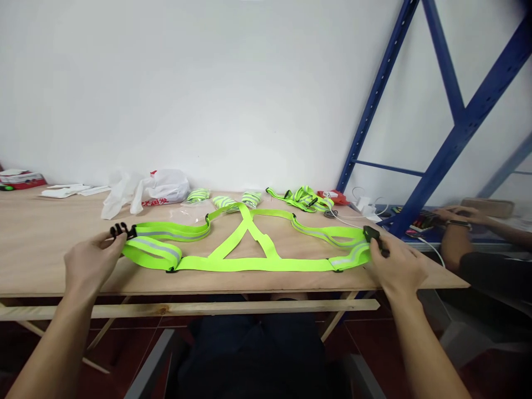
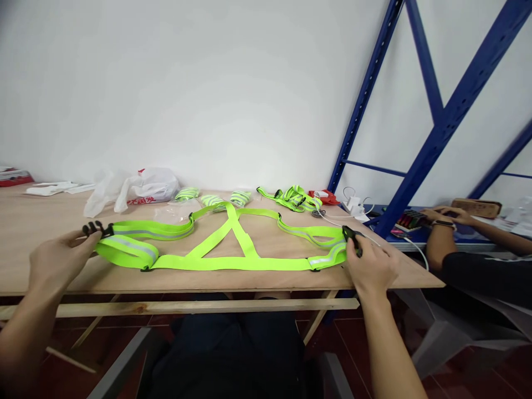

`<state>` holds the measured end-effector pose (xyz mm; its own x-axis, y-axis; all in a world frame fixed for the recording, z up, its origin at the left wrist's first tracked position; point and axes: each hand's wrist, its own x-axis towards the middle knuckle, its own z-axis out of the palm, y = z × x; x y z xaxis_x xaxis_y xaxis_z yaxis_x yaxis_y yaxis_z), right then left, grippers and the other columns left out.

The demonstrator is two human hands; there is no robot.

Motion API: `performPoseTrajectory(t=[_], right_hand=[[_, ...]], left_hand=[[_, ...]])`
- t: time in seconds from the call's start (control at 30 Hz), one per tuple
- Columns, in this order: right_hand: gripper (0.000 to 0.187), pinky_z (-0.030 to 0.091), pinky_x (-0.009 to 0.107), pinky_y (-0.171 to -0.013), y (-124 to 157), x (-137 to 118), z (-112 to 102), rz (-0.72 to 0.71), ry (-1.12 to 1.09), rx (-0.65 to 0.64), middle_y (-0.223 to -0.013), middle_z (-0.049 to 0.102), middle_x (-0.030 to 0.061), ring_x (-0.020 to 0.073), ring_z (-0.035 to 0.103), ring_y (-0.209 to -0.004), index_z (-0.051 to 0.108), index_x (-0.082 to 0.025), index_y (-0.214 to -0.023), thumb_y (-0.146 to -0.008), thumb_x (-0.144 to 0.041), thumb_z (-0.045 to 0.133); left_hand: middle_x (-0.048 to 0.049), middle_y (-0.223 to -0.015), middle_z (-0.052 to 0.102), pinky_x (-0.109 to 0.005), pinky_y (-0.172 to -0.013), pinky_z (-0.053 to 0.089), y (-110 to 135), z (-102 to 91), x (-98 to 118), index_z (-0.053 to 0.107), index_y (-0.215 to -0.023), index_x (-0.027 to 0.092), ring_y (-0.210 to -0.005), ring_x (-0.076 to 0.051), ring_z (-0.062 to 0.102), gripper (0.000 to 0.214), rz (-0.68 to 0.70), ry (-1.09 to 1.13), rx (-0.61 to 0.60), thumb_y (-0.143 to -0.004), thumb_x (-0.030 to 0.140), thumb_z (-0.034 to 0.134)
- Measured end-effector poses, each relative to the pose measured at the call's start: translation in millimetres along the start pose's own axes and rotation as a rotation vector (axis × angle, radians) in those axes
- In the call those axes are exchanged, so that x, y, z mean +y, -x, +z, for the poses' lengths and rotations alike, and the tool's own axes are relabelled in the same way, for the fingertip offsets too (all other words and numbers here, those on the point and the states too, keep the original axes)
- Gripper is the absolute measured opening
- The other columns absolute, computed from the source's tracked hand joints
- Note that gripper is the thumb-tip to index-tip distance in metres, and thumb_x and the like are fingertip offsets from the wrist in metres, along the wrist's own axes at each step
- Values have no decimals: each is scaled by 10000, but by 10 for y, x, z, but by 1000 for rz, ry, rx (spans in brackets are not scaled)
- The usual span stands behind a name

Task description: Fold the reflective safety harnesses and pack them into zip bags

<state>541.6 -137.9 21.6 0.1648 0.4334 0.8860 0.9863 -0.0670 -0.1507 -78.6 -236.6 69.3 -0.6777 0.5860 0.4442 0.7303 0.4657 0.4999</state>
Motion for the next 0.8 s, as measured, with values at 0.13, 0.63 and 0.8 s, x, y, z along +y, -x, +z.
performPoseTrajectory(t=[0.13,0.63,0.8], right_hand=[[274,383,372,-755,-259,-390,-122,-212,15,39,-790,718,118,265,620,-795,747,-148,-987,-926,-302,528],[94,429,338,-724,623,-1840,-345,-746,-595,-452,-836,619,65,229,558,-820,638,-193,-892,-939,-182,557],[134,503,333,-800,561,-1638,-276,-567,-821,-645,-1003,604,73,221,614,-935,629,-217,-1060,-927,-223,619]], left_hand=[[-71,-866,760,-217,-598,296,16,-210,630,742,-1130,151,-824,-235,642,465,187,-165,-19,-914,483,499],[-62,-971,755,-300,-699,496,1424,661,1367,750,-1020,207,-843,-225,689,224,1268,172,-148,-960,351,588],[-108,-1126,696,-354,-847,538,1348,749,1214,718,-1146,180,-998,-266,668,303,1141,251,-385,-936,375,623]])
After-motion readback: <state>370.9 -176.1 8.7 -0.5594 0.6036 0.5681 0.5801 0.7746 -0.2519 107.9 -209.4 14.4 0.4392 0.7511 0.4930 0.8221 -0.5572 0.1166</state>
